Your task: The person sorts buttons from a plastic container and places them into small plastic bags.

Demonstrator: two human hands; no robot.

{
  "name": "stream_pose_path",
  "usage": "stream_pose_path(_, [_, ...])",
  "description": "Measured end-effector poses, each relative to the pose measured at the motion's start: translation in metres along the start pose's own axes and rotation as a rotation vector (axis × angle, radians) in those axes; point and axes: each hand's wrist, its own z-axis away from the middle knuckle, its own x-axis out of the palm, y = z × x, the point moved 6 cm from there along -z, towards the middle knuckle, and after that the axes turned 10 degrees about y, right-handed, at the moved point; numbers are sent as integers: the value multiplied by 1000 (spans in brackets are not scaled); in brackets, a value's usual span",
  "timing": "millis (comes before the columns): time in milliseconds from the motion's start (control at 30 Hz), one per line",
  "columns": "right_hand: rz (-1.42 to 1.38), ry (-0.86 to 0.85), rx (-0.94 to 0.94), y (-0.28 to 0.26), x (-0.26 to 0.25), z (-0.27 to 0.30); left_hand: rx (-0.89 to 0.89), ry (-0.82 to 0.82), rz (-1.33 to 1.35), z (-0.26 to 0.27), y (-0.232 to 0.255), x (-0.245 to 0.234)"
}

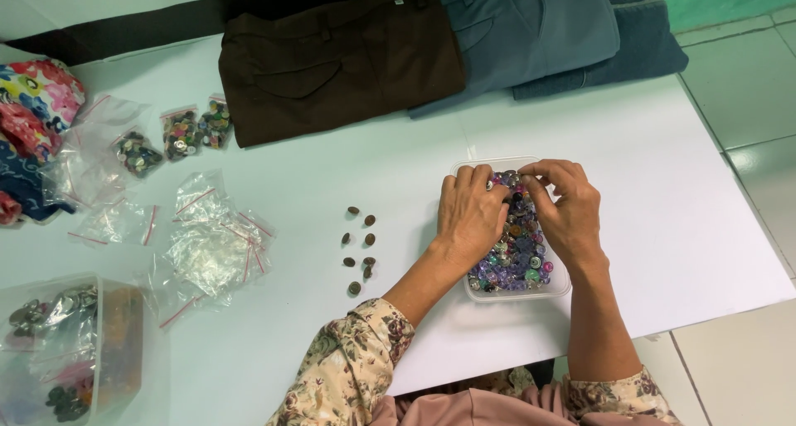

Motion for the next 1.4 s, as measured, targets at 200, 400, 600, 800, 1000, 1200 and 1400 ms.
stream_pose_path(200, [-73, 31, 10, -1, -9, 4, -25, -46, 22, -1, -1, 11])
stream_pose_path(400, [-134, 54, 86, 5, -12, 14, -59, -80, 24, -3, 0, 10])
stream_pose_path(600, [-147, 53, 101, 2, -12, 14, -65, -70, 67, -2, 2, 7])
stream_pose_path(800, [-64, 30, 61, -1, -9, 10, -61, 45, 146, -2, 1, -28])
stream_pose_path(1000, [159, -27, -127, -71, -11, 15, -142, 145, 199, 18, -47, -65])
stream_pose_path(1200, [30, -80, -252, -135, 40, 33, -284, 226, 151, 45, -133, -134])
stream_pose_path(1400, [90, -113, -306, -147, 136, 60, -396, 238, 59, 79, -187, -130])
